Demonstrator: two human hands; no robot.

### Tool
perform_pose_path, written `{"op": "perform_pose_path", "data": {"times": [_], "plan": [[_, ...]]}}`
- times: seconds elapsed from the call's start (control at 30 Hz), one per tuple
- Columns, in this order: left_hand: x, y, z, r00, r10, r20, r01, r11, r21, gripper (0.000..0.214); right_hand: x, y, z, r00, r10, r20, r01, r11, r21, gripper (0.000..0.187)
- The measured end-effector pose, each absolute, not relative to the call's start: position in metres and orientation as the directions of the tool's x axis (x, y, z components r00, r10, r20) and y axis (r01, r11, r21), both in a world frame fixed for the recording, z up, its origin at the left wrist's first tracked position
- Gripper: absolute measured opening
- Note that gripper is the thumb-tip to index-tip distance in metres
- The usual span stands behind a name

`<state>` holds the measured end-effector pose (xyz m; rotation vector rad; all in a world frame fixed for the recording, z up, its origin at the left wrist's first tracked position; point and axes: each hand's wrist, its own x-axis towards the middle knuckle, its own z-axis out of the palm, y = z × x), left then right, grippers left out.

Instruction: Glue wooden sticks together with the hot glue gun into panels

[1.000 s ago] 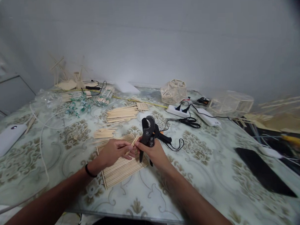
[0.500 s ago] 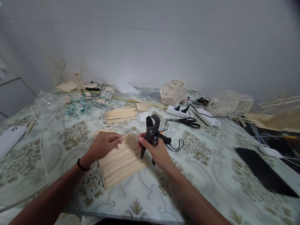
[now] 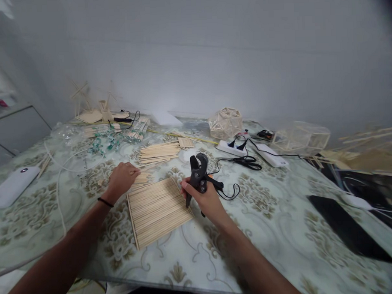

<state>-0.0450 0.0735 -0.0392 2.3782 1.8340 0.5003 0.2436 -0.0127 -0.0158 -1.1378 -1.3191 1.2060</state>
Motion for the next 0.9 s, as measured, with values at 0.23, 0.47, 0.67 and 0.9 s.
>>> {"op": "perform_pose_path", "data": {"times": [0.23, 0.47, 0.67, 0.9], "plan": [[-0.045, 0.075, -0.042, 0.2, 0.962, 0.187, 0.943, -0.241, 0.231, 0.022, 0.244, -0.011, -0.021, -0.087, 0.993, 0.08, 0.012, 0.081, -0.997, 0.035], [-0.044, 0.077, -0.046, 0.181, 0.972, 0.149, 0.95, -0.212, 0.228, 0.016, 0.242, -0.01, -0.019, -0.078, 0.996, 0.047, 0.002, 0.047, -0.999, 0.036], [-0.041, 0.076, -0.055, 0.158, 0.976, 0.15, 0.939, -0.195, 0.283, 0.012, 0.242, -0.008, -0.022, -0.075, 0.996, 0.046, 0.01, 0.047, -0.999, 0.037], [-0.023, 0.058, -0.028, 0.244, 0.956, 0.162, 0.786, -0.293, 0.544, 0.018, 0.246, -0.01, -0.014, 0.021, 0.998, 0.057, 0.05, 0.056, -0.997, 0.038]]}}
